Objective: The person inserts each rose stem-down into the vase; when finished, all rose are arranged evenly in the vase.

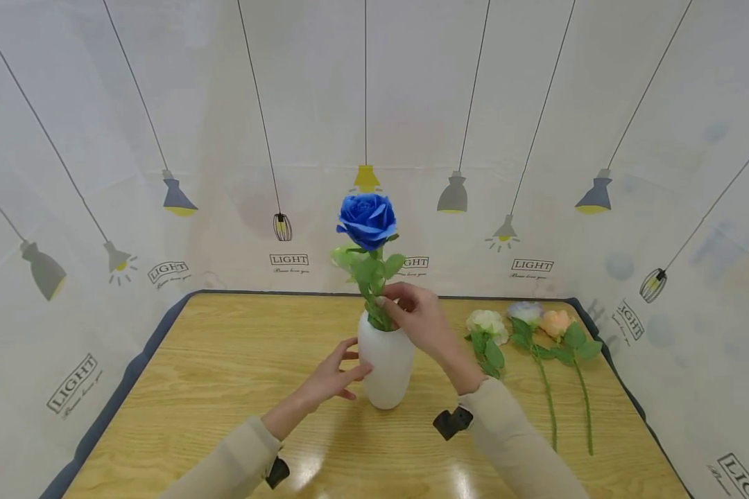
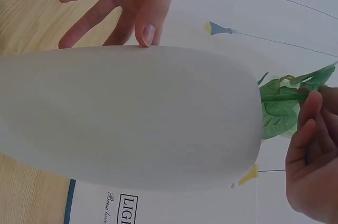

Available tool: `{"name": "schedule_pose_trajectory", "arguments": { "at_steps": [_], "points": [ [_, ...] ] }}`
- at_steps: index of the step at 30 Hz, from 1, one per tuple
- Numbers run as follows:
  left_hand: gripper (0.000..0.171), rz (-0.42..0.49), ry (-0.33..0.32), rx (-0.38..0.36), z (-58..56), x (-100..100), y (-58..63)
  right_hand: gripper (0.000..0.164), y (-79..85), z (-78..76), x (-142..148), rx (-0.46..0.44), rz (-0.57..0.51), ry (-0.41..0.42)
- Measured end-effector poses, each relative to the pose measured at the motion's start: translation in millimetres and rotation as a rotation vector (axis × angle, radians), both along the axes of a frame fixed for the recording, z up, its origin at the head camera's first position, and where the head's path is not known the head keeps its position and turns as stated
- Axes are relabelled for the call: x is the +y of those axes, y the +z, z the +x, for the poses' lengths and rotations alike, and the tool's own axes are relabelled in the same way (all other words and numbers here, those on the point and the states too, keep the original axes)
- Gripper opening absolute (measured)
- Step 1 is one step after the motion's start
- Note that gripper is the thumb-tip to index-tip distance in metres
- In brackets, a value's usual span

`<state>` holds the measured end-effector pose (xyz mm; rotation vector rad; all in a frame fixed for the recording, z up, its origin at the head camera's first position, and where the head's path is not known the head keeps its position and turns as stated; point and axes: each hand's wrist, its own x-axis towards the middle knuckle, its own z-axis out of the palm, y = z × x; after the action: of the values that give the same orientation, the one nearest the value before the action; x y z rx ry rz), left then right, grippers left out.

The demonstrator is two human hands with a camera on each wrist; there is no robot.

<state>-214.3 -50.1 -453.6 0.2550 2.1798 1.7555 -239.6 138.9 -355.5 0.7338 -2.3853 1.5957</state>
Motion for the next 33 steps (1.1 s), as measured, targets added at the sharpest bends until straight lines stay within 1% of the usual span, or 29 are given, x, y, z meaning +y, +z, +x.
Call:
{"name": "schedule_pose_trajectory", "arguments": {
  "at_steps": [4, 6, 8, 12, 16, 20, 23, 27, 28, 30, 32, 33],
  "points": [
    [0.066, 0.021, -0.005, 0.006, 6.0, 0, 12.0, 0.011, -3.5, -1.8, -5, 0.016, 0.068, 0.017],
    [0.066, 0.028, -0.006, 0.007, 7.1, 0, 13.8, 0.011, -4.7, -2.6, -6, 0.021, 0.096, 0.021],
    [0.067, 0.024, -0.005, 0.002, 5.1, 0, 9.8, 0.012, -5.8, -3.3, -7, 0.029, 0.13, 0.022],
    [0.071, 0.015, 0.0, -0.01, -1.2, 0, -2.7, 0.013, -8.1, -4.5, -8, 0.047, 0.238, -0.005],
    [0.073, 0.008, 0.004, -0.009, -3.2, 1, -7.3, 0.014, -10.4, -4.6, -8, 0.066, 0.322, -0.043],
    [0.072, 0.01, 0.003, -0.011, -2.4, 1, -6.7, 0.015, -11.6, -4.5, -5, 0.061, 0.345, -0.052],
    [0.071, 0.015, 0.003, -0.013, -0.8, 1, -5.6, 0.015, -9.9, -3.5, 0, 0.013, 0.325, -0.007],
    [0.071, 0.006, 0.004, -0.012, -0.3, 2, -5.3, 0.012, -3.4, -2.7, 12, -0.023, 0.291, 0.038],
    [0.071, 0.003, 0.006, -0.009, -0.4, 2, -5.2, 0.011, -1.5, -2.7, 15, -0.02, 0.295, 0.025],
    [0.071, -0.002, 0.008, -0.005, -1.1, 2, -5.6, 0.01, 3.4, -2.2, 20, -0.004, 0.305, -0.032],
    [0.071, -0.004, 0.01, -0.004, -1.3, 2, -5.0, 0.009, 7.1, -1.3, 22, 0.011, 0.282, -0.109],
    [0.071, -0.003, 0.012, -0.004, -1.3, 2, -4.7, 0.01, 12.2, 2.5, 21, 0.014, 0.254, -0.145]
  ]
}}
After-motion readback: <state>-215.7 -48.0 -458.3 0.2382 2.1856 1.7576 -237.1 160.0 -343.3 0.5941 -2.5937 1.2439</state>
